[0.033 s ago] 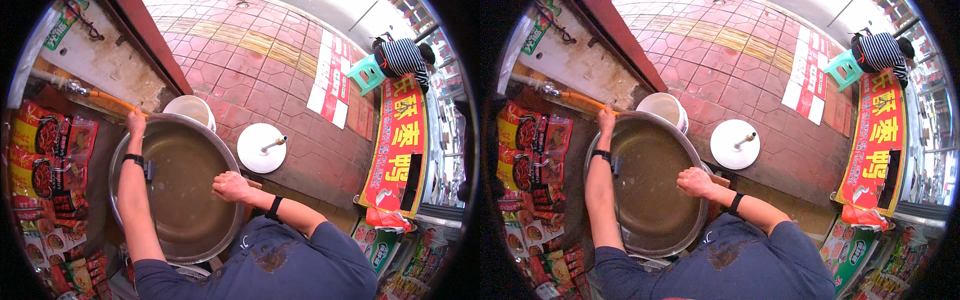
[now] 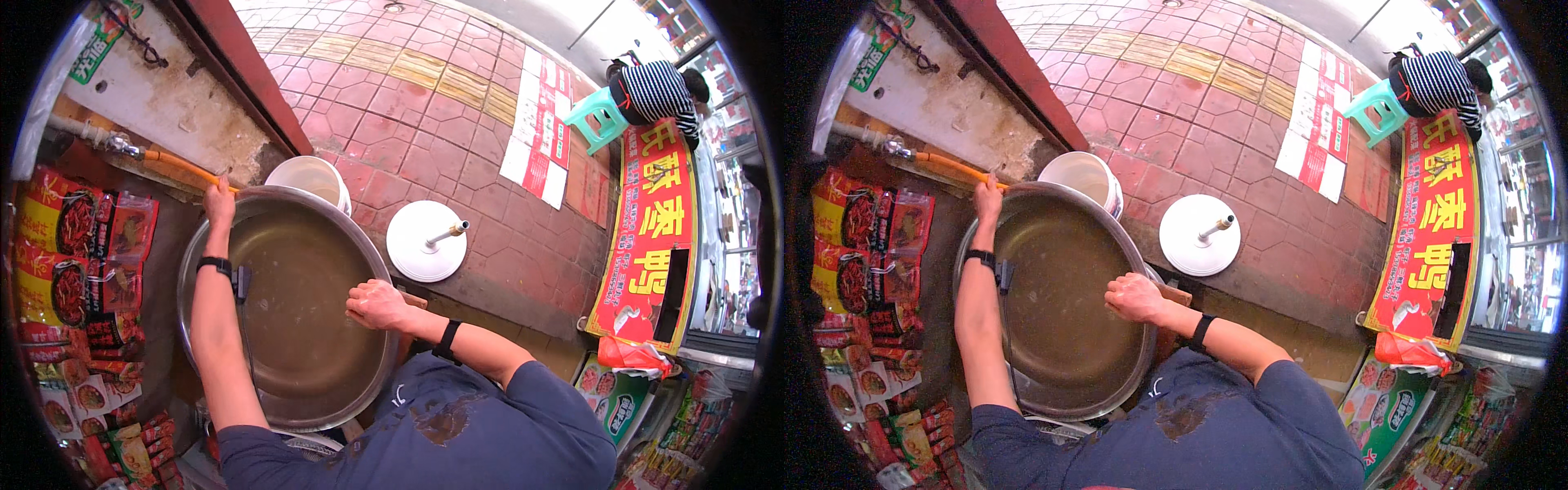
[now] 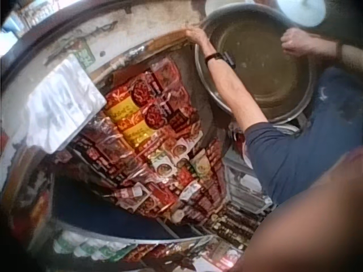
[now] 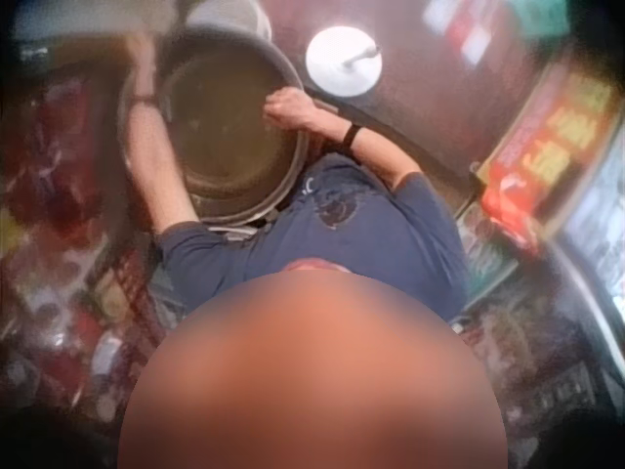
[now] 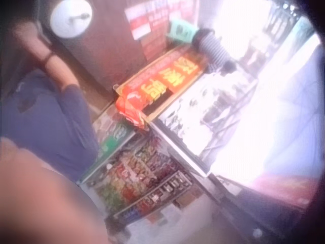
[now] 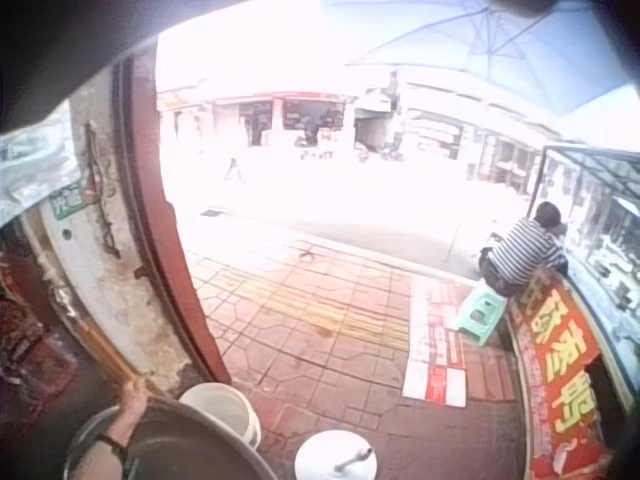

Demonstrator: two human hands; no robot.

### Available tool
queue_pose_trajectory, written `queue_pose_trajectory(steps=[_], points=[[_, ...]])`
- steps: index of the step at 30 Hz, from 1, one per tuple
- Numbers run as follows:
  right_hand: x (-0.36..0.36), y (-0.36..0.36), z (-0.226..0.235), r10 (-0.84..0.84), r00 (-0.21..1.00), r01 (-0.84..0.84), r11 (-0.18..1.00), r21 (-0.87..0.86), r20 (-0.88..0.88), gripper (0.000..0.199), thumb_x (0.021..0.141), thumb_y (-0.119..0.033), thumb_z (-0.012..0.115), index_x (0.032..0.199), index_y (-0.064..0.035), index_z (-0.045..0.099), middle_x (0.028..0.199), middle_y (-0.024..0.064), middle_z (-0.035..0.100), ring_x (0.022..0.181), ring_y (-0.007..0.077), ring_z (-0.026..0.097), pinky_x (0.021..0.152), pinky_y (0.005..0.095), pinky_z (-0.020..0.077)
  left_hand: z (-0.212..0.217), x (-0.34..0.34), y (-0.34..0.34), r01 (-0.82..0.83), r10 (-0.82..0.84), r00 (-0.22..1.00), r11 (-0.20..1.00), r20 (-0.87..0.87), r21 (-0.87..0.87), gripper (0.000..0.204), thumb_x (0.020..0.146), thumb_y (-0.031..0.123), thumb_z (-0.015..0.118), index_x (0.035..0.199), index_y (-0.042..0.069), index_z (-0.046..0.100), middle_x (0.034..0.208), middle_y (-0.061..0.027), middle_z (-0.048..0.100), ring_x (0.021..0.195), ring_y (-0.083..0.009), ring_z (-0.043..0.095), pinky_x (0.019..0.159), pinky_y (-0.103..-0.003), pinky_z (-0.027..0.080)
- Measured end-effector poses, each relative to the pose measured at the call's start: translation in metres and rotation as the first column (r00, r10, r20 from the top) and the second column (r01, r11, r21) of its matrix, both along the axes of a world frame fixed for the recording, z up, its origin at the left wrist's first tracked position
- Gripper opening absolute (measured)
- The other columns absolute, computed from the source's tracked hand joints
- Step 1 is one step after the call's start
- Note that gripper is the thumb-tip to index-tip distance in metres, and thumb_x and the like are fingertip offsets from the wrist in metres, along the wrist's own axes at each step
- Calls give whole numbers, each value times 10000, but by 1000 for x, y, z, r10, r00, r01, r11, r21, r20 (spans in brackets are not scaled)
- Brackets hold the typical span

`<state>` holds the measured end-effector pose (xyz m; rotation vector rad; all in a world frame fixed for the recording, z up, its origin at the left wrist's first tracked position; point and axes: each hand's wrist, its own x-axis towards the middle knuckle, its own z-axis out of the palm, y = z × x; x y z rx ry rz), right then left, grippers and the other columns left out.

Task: The person washes a white pedestal fan by submerging its head in a large metal basin of water, scrubbing the surface with hands, then rinses the basin and refills it with fresh water from a tap.

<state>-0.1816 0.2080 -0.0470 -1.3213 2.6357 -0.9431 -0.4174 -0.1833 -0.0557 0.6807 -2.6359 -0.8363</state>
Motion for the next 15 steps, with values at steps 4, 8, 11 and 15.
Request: queue_pose_trajectory(steps=[4,8,11,15], points=[[0,-1,-3,1,1000,-1,996,84,2,190,819,-247,701,717,-111,617,755,45,601,769,238,654,702,393,521,1,75,15,158,-139,954,986,-265,51,489,1004,315,609,1385,24,514,1288,-229,553,939,-285,664,853,-414,516],[0,-1,-5,27,999,-23,996,86,-40,111,769,-206,666,815,-108,640,780,69,616,781,264,667,701,397,518,19,211,46,158,-109,957,974,-270,165,560,991,200,630,1469,7,414,1467,-213,362,1040,-279,615,956,-404,490],[0,-4,-1,19,998,-11,989,146,-58,172,732,-179,673,891,-120,640,949,87,587,950,260,619,803,407,500,42,306,62,276,-270,958,960,98,-46,506,984,162,615,1437,-2,461,1438,-202,453,1160,-324,580,1029,-418,455],[-4,-17,6,87,991,-73,989,128,-106,426,722,-234,741,1129,-157,641,1209,124,564,1252,315,499,978,479,425,72,378,67,33,-8,980,992,-197,124,443,954,201,650,1326,-27,574,1355,-239,584,1262,-374,558,1073,-424,432]])
